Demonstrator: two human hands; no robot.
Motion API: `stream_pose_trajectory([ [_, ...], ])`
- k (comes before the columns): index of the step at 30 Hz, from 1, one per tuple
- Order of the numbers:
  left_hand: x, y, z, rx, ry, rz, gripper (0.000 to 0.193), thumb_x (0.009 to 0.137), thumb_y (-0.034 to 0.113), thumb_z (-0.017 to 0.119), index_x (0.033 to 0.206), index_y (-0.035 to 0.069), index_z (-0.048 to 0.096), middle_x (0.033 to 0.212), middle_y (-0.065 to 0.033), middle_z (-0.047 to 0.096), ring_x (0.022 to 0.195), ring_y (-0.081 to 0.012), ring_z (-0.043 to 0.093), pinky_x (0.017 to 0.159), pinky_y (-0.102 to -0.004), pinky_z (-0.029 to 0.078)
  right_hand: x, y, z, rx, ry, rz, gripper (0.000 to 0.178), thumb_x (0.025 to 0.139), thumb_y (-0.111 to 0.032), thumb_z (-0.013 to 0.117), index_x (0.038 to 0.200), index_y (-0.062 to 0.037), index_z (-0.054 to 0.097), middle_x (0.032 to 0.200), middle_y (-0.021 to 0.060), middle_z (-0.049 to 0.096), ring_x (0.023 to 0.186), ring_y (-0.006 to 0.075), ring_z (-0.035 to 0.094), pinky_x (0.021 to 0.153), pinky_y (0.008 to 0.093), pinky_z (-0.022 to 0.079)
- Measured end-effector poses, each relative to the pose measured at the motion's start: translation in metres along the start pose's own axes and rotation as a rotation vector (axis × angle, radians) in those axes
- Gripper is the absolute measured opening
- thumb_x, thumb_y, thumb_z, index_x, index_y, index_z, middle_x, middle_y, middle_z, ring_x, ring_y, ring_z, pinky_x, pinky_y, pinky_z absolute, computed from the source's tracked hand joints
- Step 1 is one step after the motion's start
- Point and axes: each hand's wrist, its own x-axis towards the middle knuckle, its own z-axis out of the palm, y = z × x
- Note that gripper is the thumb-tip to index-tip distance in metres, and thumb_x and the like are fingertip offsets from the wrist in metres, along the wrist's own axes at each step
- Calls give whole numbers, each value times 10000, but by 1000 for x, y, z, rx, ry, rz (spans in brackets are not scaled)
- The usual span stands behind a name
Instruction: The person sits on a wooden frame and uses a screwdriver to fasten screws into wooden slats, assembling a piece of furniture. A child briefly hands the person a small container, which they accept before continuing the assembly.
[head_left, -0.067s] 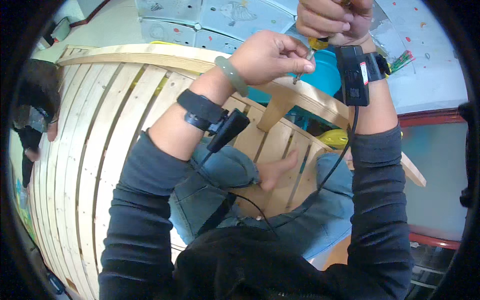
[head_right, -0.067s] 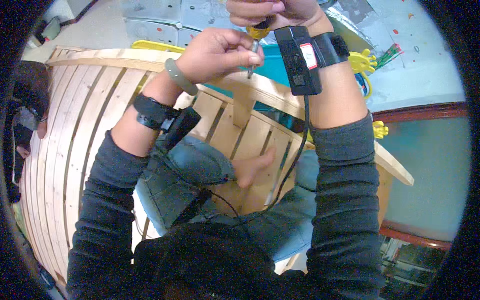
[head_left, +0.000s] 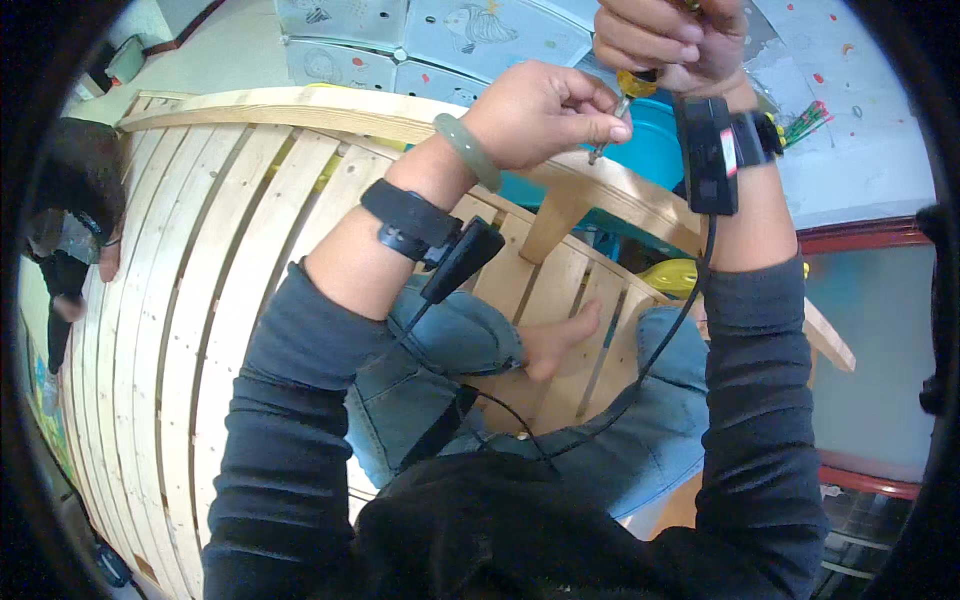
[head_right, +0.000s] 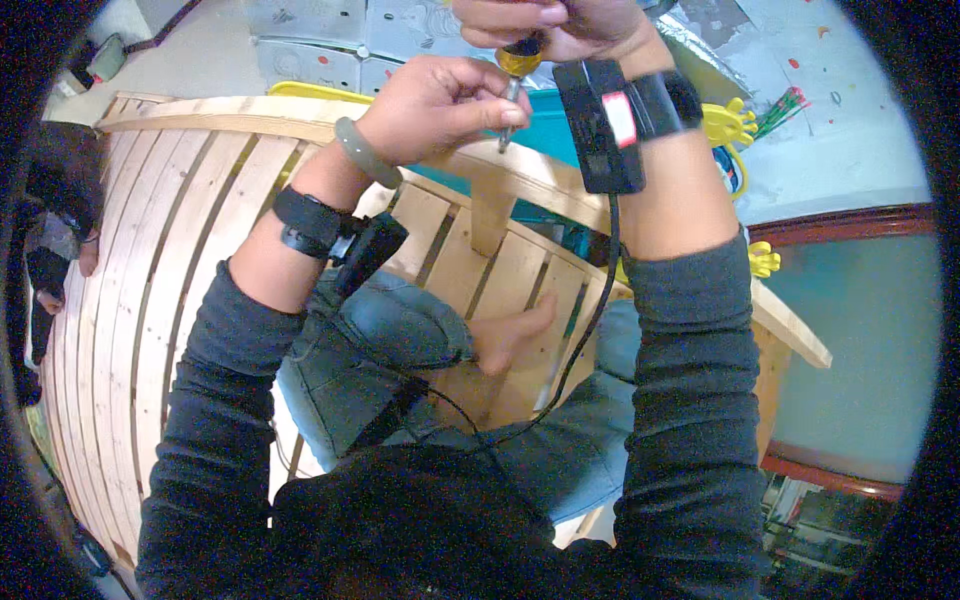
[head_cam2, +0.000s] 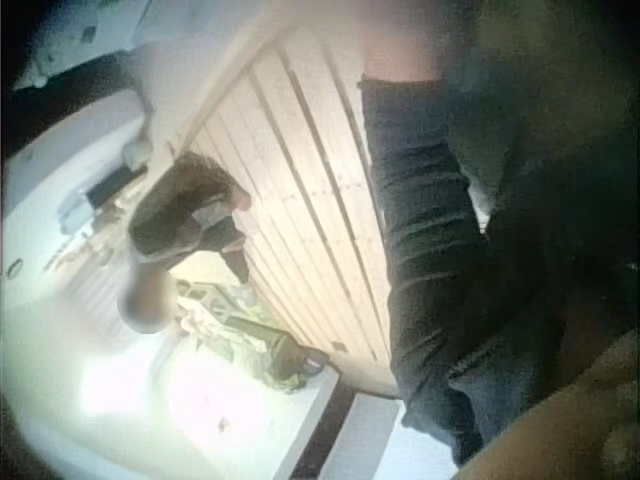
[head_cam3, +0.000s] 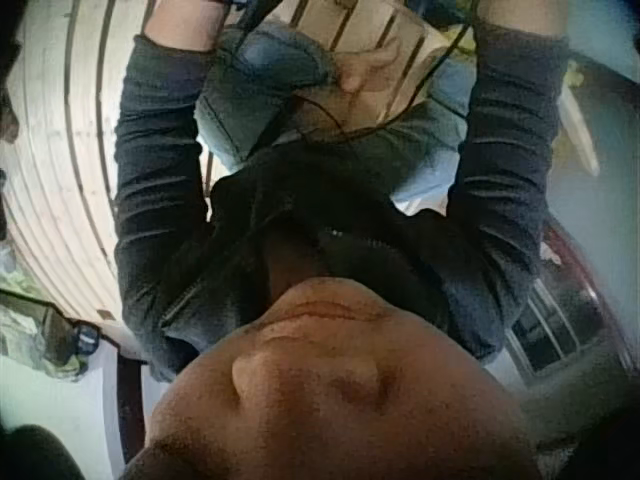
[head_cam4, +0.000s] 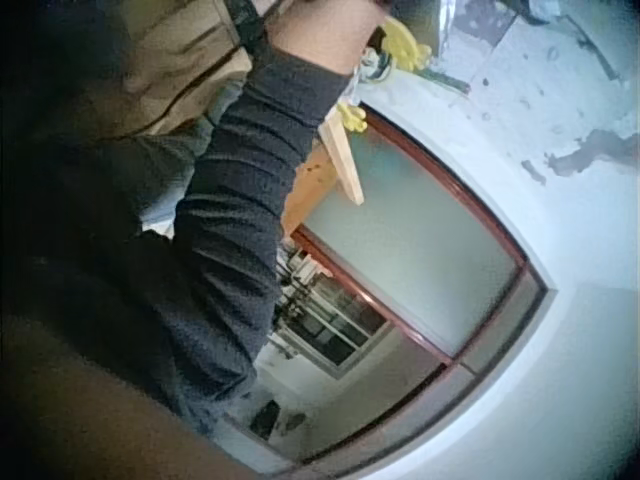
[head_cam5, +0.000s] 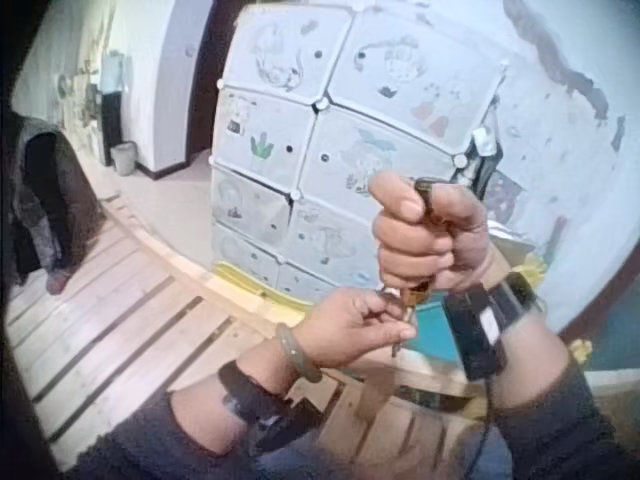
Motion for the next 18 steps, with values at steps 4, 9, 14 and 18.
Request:
stream_pose_trajectory([
  [4, 5, -2, 8, 9, 75, 24, 181, 867, 195, 720, 959, 39, 711, 789, 2, 681, 724, -33, 581, 641, -212, 489, -11, 23, 37, -1015, 1219, -310, 169, 861, -195, 671, 873, -57, 575, 670, 8, 571, 550, 91, 530, 495, 215, 400],
  [9, 11, -4, 10, 89, 55, 26, 280, 833, 258, 744, 982, 25, 702, 767, -57, 700, 666, -91, 639, 627, -242, 513, -8, 44, 44, -1076, 1467, -442, 284, 879, -296, 689, 762, -72, 558, 628, -15, 510, 515, 64, 442, 468, 236, 354],
  [14, 7, 3, 1, 102, 23, -55, 279, 812, 239, 770, 946, 4, 705, 756, -45, 694, 674, -73, 628, 633, -226, 509, -16, 16, 9, -495, 503, -151, 330, 926, -321, 634, 737, -106, 470, 585, -30, 419, 424, 54, 313, 412, 202, 266],
  [18, 5, 7, 5, 109, 35, -32, 233, 815, 205, 769, 922, 8, 707, 744, -33, 685, 669, -56, 600, 639, -215, 500, -19, -2, -14, -188, 203, -36, 318, 920, -287, 635, 732, -121, 439, 573, -52, 348, 455, 39, 340, 421, 171, 270],
])
